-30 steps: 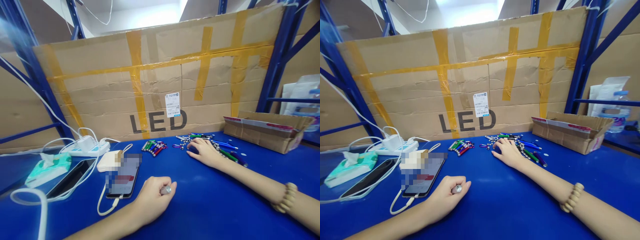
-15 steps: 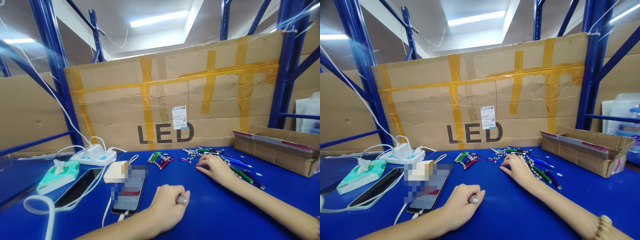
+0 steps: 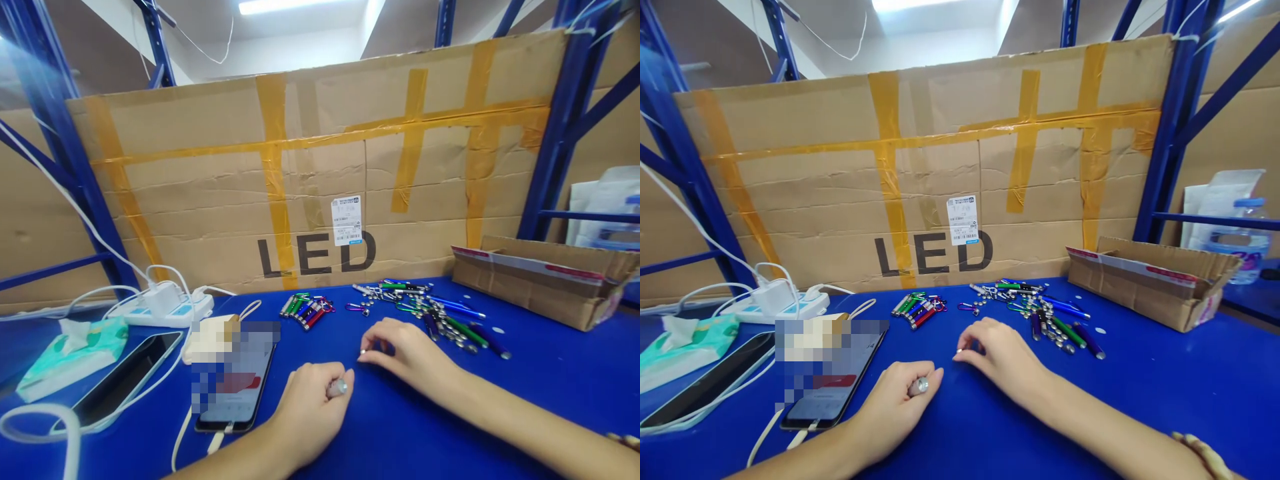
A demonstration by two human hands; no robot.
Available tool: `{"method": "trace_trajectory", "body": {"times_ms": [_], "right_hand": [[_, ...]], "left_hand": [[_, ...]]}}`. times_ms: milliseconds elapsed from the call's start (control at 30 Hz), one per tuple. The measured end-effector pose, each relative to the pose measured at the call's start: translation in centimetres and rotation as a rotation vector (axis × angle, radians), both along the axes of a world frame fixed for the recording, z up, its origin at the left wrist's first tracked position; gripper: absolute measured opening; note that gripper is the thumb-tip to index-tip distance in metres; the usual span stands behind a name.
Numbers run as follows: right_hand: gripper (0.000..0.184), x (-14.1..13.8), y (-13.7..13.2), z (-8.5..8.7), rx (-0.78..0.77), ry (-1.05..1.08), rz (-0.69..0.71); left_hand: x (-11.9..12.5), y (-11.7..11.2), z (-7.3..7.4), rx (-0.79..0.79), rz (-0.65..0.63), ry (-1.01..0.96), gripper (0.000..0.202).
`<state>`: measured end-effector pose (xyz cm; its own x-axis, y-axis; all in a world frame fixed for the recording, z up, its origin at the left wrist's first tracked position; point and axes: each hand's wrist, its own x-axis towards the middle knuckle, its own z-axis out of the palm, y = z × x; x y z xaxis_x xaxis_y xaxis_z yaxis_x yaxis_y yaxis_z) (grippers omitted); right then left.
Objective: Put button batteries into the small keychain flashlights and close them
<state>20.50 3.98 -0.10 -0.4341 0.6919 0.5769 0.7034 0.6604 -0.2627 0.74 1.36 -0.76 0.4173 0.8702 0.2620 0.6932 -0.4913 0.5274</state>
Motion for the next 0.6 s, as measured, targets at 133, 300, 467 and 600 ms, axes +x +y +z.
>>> {"method": "trace_trajectory", "body": {"times_ms": [133,300,467,600], "right_hand": [[0.016,-2.0,-2.9,0.4,0.154,0.149,0.255],[0.008,-2.3,-3.7,0.2,0.227,0.175,0.415],[0.010,-2.3,-3.4,0.0,0.201,0.175,0.432],[0.017,-2.5,-3.4,0.0,0.243,0.170,0.541]], "left_hand": [[0.1,0.2,0.0,-0.014,-0.021,0.028,0.026],[0.2,0.3,-0.1,-0.036,-0.061,0.045,0.021],[0.1,0.4,-0.2,-0.052,-0.044,0.008,0.019],[0.0,0.5,-0.3,-0.055,-0.041,-0.015,0.019]]}}
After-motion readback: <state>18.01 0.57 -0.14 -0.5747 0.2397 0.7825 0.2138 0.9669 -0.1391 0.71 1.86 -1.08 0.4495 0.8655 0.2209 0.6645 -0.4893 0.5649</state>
